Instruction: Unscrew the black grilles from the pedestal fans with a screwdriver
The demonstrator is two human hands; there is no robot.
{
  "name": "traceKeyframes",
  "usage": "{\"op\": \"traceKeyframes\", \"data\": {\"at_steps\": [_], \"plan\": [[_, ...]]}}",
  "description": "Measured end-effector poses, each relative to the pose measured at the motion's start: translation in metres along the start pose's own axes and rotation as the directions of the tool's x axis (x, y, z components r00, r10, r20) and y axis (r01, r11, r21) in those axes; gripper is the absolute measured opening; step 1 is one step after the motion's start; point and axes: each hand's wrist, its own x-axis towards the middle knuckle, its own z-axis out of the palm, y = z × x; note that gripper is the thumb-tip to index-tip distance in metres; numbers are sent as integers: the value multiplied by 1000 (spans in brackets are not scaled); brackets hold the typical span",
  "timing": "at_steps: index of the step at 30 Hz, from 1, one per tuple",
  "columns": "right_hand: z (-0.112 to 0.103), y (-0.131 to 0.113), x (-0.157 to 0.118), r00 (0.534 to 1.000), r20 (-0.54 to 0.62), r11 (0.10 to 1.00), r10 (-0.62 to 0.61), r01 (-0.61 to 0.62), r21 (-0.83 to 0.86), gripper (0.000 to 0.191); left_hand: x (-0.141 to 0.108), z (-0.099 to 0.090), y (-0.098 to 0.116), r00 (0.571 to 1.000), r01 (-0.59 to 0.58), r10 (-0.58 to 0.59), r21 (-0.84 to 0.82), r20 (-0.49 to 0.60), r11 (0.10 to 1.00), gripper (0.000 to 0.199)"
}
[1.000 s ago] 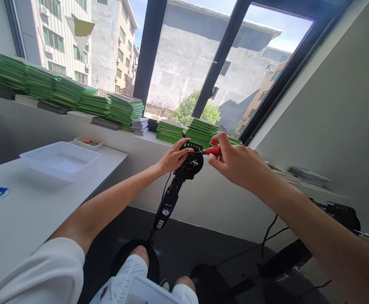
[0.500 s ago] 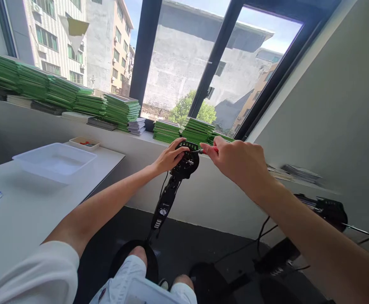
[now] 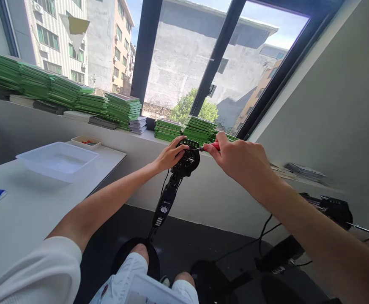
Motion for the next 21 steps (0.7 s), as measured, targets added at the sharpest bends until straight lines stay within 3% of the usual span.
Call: {"op": "traceKeyframes", "data": {"at_steps": [2, 6, 10, 14, 18, 21], "plan": [[0, 0, 0, 999, -22, 999, 28, -29, -26, 49, 0, 0, 0, 1000, 6, -6, -3, -5, 1000, 36], [1, 0, 0, 999, 22, 993, -39, 37, 109, 40, -1, -1, -1, 1000, 11, -11, 1, 8, 1000, 36], [1, -2, -1, 999, -30, 998, 41, -43, -53, 51, 0, 0, -1, 1000, 7, -7, 15, 4, 1000, 36], [1, -4, -2, 999, 35, 995, -40, 36, 91, 43, 1, 0, -1, 1000, 15, -15, -1, 19, 1000, 38], [0, -3, -2, 999, -5, 999, 40, -40, -33, 51, 2, -2, 0, 998, 41, -41, -10, 40, 999, 38], [1, 0, 0, 999, 32, 997, -15, 13, 75, 41, 2, -3, -1, 999, 34, -34, -8, 42, 999, 37]]}}
